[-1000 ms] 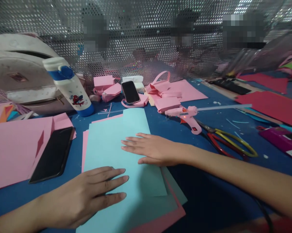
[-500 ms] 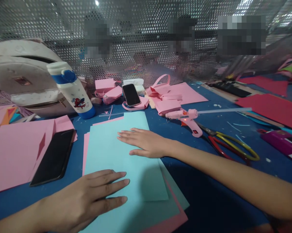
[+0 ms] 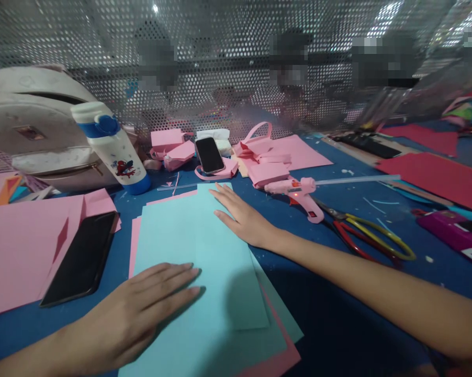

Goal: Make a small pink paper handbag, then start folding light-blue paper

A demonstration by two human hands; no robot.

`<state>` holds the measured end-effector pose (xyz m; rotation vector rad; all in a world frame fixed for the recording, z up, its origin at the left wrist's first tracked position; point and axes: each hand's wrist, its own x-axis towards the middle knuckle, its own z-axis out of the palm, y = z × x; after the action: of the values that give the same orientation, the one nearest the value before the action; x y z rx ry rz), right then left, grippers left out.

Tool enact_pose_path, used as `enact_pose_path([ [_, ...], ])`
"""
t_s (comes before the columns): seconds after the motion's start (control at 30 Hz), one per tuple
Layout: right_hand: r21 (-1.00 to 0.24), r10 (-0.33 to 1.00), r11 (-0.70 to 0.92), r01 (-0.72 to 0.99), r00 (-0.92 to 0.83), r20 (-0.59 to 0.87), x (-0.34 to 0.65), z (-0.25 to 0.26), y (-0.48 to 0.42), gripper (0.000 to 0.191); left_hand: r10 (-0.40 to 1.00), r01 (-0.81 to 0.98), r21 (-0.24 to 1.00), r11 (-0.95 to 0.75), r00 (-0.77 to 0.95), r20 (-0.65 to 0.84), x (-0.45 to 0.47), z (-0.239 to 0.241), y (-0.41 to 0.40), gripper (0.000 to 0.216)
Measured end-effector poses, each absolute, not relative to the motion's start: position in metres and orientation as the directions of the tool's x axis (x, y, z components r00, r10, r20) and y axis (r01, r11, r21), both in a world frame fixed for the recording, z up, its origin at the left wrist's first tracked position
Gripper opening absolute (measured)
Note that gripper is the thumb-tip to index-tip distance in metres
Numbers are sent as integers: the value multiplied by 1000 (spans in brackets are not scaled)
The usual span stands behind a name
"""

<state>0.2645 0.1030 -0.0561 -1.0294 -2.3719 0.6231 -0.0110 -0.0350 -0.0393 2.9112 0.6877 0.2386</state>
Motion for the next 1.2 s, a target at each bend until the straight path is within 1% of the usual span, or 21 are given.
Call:
enact_pose_path([
  [0.07, -559, 755, 626, 543, -602, 260, 265, -56, 103, 52, 549, 523, 192, -830, 826, 125, -11, -44, -35, 71],
  [0.1, -557, 760, 624, 548, -590, 271, 265, -57, 103, 52, 574, 547, 201, -813, 811, 114, -11, -46, -35, 75],
  [0.17, -573, 779, 606, 552, -555, 290, 266, -57, 105, 51, 579, 554, 210, -806, 812, 79, -11, -48, -34, 79],
  [0.27, -630, 784, 594, 500, -537, 313, 266, -56, 107, 48, 533, 514, 204, -833, 845, 48, -10, -45, -34, 79],
  [0.37, -683, 759, 612, 398, -538, 367, 264, -51, 105, 42, 447, 432, 179, -884, 893, 51, -8, -37, -33, 72],
  [0.5, -799, 764, 545, 252, -543, 350, 259, -44, 99, 38, 326, 318, 108, -942, 942, 75, -3, -24, -32, 52],
  [0.63, -856, 747, 498, 138, -570, 343, 255, -43, 96, 37, 249, 249, 18, -968, 961, 117, 2, -21, -38, 44],
  [0.77, -877, 786, 456, 151, -532, 316, 253, -46, 98, 44, 202, 214, -55, -975, 964, 175, 6, -25, -42, 40],
  [0.87, -867, 813, 452, 211, -496, 303, 254, -48, 102, 49, 180, 193, -82, -978, 973, 147, 7, -23, -41, 41],
  [0.97, -792, 811, 526, 311, -463, 358, 256, -47, 105, 44, 171, 181, -85, -980, 979, 108, 7, -18, -39, 42],
  [1.03, -795, 807, 532, 291, -457, 373, 256, -46, 105, 42, 175, 180, -86, -980, 982, 68, 7, -15, -39, 43],
  [1.1, -867, 822, 452, 212, -476, 312, 255, -45, 103, 45, 175, 175, -87, -981, 985, 12, 8, -12, -38, 45],
  [1.2, -961, 849, 246, 126, -507, 151, 251, -41, 97, 51, 167, 162, -76, -984, 984, -65, 9, -7, -39, 47],
])
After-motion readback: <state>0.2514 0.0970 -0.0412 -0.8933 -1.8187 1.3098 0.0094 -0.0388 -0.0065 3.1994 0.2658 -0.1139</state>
